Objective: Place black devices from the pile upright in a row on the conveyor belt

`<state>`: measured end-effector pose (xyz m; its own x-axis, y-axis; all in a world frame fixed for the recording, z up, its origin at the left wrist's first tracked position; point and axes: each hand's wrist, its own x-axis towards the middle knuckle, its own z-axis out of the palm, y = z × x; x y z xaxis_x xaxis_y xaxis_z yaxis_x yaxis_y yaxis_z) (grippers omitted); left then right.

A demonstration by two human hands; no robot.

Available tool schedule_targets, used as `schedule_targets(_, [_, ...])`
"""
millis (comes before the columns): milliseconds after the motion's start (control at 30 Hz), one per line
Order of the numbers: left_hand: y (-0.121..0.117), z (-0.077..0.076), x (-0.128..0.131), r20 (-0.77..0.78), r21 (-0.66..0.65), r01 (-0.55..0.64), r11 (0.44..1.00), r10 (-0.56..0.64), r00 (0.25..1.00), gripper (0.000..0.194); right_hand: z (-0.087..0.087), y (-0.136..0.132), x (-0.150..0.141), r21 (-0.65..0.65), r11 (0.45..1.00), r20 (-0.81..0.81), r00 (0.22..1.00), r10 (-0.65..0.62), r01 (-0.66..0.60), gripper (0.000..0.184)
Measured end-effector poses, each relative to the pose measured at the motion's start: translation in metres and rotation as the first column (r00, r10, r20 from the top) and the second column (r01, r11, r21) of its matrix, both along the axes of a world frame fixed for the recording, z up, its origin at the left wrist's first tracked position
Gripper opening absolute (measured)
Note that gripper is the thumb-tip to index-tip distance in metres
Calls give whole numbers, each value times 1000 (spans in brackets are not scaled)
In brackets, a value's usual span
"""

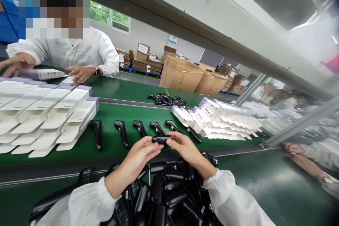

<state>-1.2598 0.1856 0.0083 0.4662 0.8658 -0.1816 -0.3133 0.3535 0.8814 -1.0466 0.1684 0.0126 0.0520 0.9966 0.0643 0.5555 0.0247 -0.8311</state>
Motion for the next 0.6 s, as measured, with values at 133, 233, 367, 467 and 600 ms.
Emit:
schedule_targets(133, [-5,2,-10,32,36,88,996,-89,996,23,3,-18,-58,-51,999,-665,747,-26,-10,35])
schedule_targets(233, [-4,-3,-23,-214,226,142,964,-93,972,21,-4,-20,-86,-84,993,-861,496,-113,80,32])
schedule_targets(367, [-3,-13,-47,-683,612,434,661,167,711,26,-6,0,-79,23,988,-679,728,-95,151,34])
schedule_targets(467, [-8,-16,-65,-839,543,718,437,324,437,29,-4,24,-58,107,994,-121,992,19,-6,34])
schedule_targets(600, [-12,-18,-83,-874,441,831,339,374,311,29,-19,44,-49,-41,980,429,882,195,-197,43])
